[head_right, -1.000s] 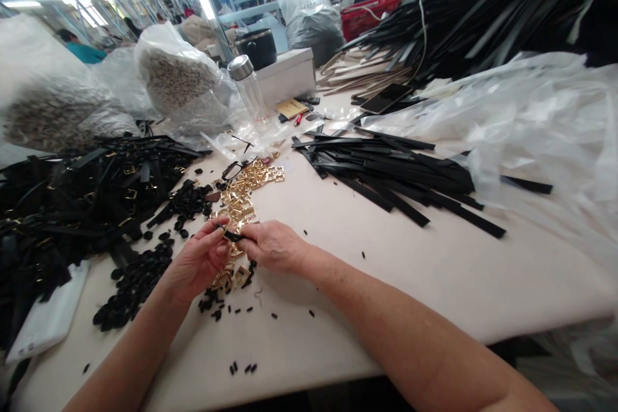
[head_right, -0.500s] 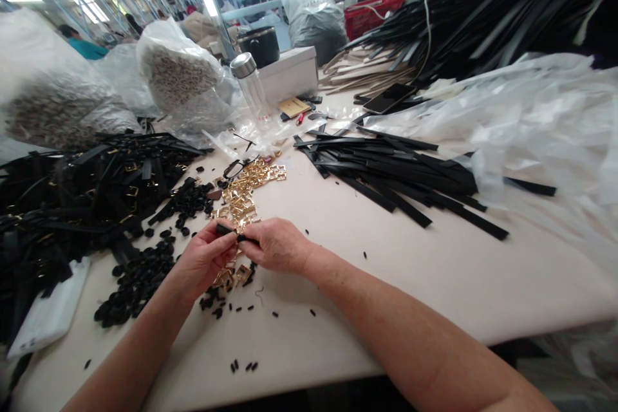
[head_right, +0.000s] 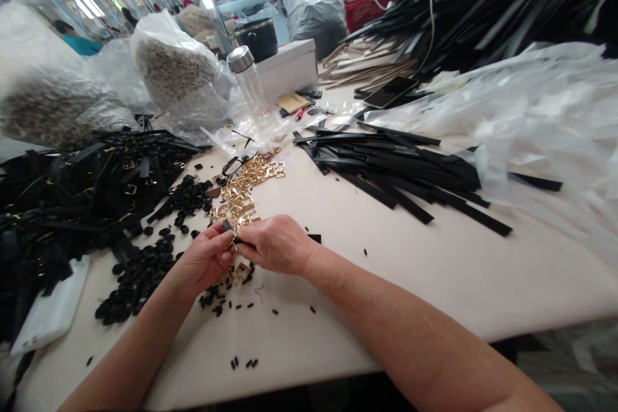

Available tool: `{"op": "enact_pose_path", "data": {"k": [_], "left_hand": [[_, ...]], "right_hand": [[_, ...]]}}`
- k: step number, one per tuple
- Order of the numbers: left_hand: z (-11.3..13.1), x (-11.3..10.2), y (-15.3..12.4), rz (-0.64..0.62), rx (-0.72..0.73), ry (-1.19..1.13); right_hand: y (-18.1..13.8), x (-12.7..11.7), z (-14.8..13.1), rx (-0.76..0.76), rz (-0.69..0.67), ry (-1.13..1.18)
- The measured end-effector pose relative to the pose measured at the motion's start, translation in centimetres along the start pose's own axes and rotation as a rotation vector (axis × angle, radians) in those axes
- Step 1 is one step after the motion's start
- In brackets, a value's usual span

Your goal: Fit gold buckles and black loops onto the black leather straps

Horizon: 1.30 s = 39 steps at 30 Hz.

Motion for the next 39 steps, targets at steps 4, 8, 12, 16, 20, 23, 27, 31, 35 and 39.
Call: {"op": "enact_pose_path", "data": {"k": [4,8,12,16,20,23,27,31,35,39], "left_hand": [[0.4,-0.1,0.0,0.017,0.085,0.103],[0.7,0.1,-0.3,-0.006,0.14,0.158],[0.9,0.1,-0.6,-0.027,0.165,0.152],[0.8,-0.2,-0.6,0.003,0.178,0.223],[1.1,-0.7,-0.5,0.062,0.188,0.234],[2.1,-1.6,-0.4,0.152,0.221,0.139],[2.5,-2.4,-0.4,0.242,0.232,0.039],[1.5,-1.9,-0.2,0.218,0.212,0.065],[1.1,-1.6,-0.1,0.174,0.255,0.186],[1.5,-1.7,-0.2,0.16,0.286,0.275]], "right_hand": [[0.0,0.1,0.5,0.036,0.004,0.028],[0.1,-0.1,0.9,0.11,-0.023,0.097],[0.1,-0.4,1.2,0.189,-0.063,0.157],[0.1,-0.6,1.0,0.171,-0.055,0.083],[0.0,-0.8,0.8,0.163,-0.051,0.04],[0.1,-1.4,1.3,0.214,-0.013,0.081],[0.2,-1.5,1.7,0.249,-0.001,0.112],[0.3,-1.0,1.5,0.24,0.002,0.17],[0.2,-0.9,1.4,0.247,0.022,0.201],[0.2,-0.9,1.2,0.236,0.052,0.27]]}}
Point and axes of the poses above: each hand's wrist, its own y-axis towards the middle knuckle, its own x-axis out of the palm, z = x × y, the point moved 7 cm from there along y, towards the middle knuckle, and after that the axes turned 1 degree about -z, right-handed, at the moved point
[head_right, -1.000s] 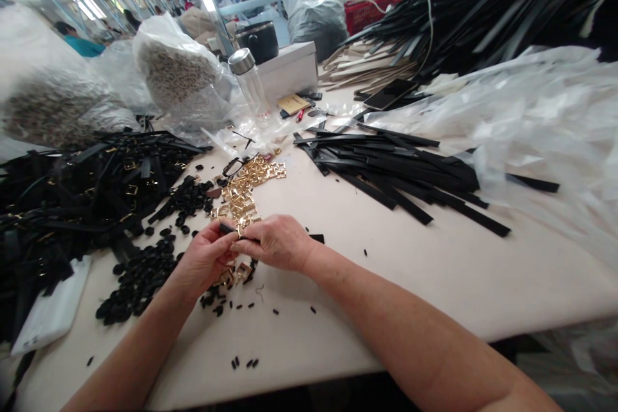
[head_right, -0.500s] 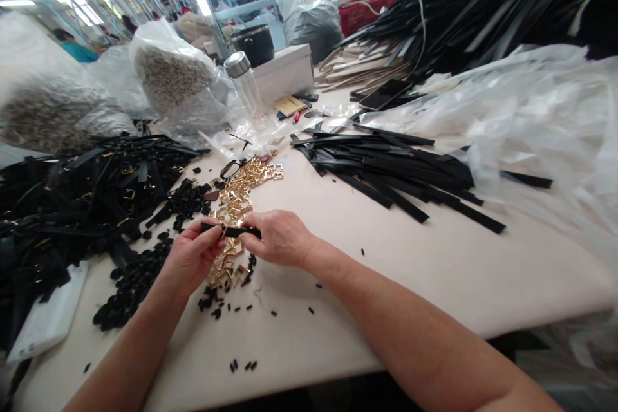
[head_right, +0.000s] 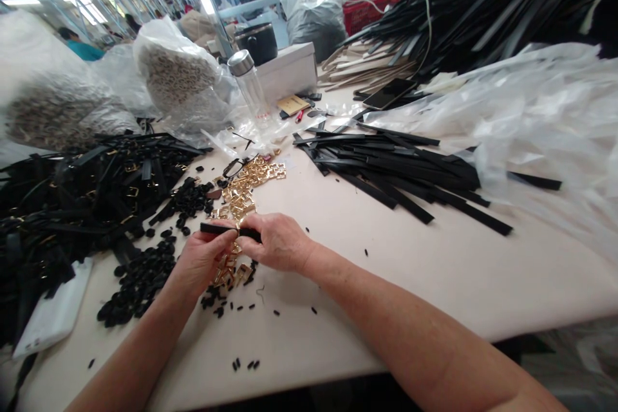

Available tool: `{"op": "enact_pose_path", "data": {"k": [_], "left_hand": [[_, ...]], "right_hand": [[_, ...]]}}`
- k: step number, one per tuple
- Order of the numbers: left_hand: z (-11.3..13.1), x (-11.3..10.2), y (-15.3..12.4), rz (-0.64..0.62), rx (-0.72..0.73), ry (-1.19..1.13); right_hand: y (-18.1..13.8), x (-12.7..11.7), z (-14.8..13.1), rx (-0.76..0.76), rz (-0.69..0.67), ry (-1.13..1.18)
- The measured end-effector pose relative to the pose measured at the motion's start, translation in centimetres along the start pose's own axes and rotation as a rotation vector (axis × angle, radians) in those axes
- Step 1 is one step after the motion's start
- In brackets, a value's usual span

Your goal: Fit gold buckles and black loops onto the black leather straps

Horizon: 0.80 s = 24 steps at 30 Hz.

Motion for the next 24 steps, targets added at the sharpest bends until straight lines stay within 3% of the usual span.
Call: {"op": "enact_pose_path", "data": {"k": [6,14,24], "left_hand": [[-0.4,0.0,-0.2,-0.019,-0.117,0.009],[0.1,-0.3,-0.1,0.019,-0.096,0.02],[1.9,0.7,-0.7,0.089,0.085,0.22]], "right_hand": [[0.0,0.0,0.4,0.013,0.029,0.103],[0.0,0.0,0.5,0.05,0.037,0.129],[-0.1,0.2,0.9,0.128,0.057,0.075]]}}
Point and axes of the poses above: each hand's wrist, its own y-axis towards the middle knuckle, its own x-axis out of the palm, z = x × y, the point moved 7 cm from there along y, towards the middle knuckle, and after that the axes turned 1 degree about -z, right-handed, at the moved point
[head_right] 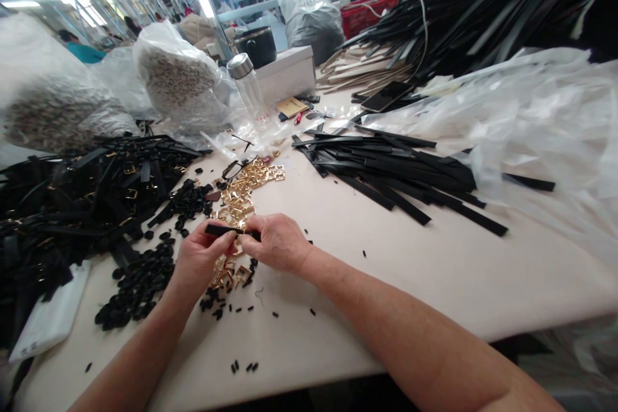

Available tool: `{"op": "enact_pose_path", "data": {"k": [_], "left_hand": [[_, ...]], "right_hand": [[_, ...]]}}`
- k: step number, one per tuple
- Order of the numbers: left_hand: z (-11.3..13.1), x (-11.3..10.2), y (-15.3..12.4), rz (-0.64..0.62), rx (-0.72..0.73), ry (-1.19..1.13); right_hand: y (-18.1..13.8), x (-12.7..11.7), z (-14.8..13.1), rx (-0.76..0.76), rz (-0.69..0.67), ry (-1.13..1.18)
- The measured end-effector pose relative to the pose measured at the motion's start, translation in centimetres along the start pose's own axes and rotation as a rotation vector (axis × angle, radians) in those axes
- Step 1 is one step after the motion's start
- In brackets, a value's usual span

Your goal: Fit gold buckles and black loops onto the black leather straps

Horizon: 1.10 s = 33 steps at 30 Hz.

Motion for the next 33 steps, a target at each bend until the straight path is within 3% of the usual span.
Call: {"op": "enact_pose_path", "data": {"k": [4,15,25,33], "left_hand": [[0.3,0.1,-0.2,0.014,0.044,-0.035],[-0.2,-0.1,0.2,-0.012,0.009,-0.062],[0.8,0.0,-0.8,0.019,0.176,-0.039],[-1.0,0.4,-0.4,-0.054,0.014,-0.171]], "right_hand": [[0.1,-0.2,0.3,-0.007,0.031,0.066],[0.1,0.4,0.0,-0.05,-0.086,0.132],[0.0,-0.3,-0.2,-0.062,0.018,0.064],[-0.1,-0.9,-0.9,-0.059,0.068,-0.013]]}}
Point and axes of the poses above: each hand's wrist, its own y-axis towards the middle knuckle, its own x-axis out of the palm, z = x × y, the point moved 7 cm from there along y, towards the middle knuckle, and after that the axes turned 1 degree about -z, right-handed, at the moved point
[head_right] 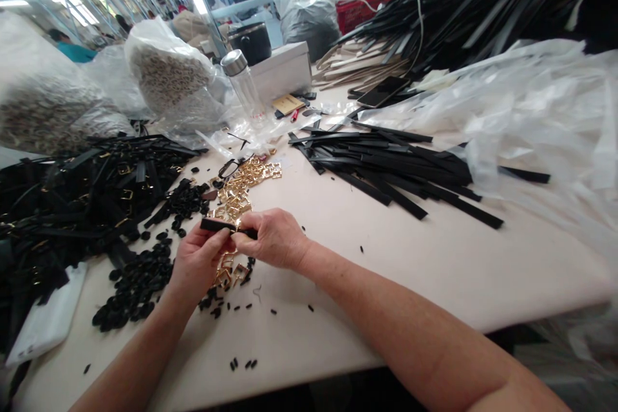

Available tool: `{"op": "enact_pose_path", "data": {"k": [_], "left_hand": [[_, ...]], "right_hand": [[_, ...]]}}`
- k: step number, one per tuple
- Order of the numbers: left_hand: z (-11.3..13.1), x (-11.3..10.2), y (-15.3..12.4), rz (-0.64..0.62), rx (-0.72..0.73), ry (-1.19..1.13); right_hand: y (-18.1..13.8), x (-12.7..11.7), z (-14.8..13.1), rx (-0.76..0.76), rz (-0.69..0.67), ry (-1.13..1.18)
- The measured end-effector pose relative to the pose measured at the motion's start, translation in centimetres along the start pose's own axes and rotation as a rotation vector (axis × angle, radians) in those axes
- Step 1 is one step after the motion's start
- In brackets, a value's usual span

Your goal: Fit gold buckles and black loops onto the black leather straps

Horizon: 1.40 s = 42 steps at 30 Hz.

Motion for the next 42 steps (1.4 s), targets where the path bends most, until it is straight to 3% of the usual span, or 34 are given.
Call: {"op": "enact_pose_path", "data": {"k": [8,17,23,28,34,38,42], "left_hand": [[1.7,0.6,-0.8,-0.064,0.132,0.101],[0.5,0.1,-0.2,-0.212,-0.107,-0.207],[0.3,0.4,0.0,-0.211,-0.128,-0.199],[-0.9,0.5,-0.1,-0.262,-0.269,-0.121],[-0.6,0.1,0.1,-0.241,-0.251,-0.188],[-0.3,0.1,0.1,-0.214,-0.233,-0.182],[0.4,-0.1,0.1,-0.165,-0.186,-0.036]], "right_hand": [[0.0,-0.5,0.2,0.046,0.046,-0.098],[0.2,-0.6,0.0,-0.052,-0.017,0.172],[0.0,0.1,-0.1,-0.06,-0.074,0.21],[-0.2,0.3,-0.5,-0.105,-0.163,0.134],[0.0,-0.3,-1.0,-0.194,-0.22,0.082],[0.1,-0.9,-1.2,-0.233,-0.171,-0.029],[-0.1,-1.8,-1.2,-0.331,-0.017,-0.298]]}}
Point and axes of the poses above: each hand's wrist, its own y-axis towards the middle knuckle, its own x-axis out of the palm, z = x × y, the point moved 7 cm from there along y, towards the middle knuckle, and after that the axes turned 1 degree about -z, right-handed, at the moved point
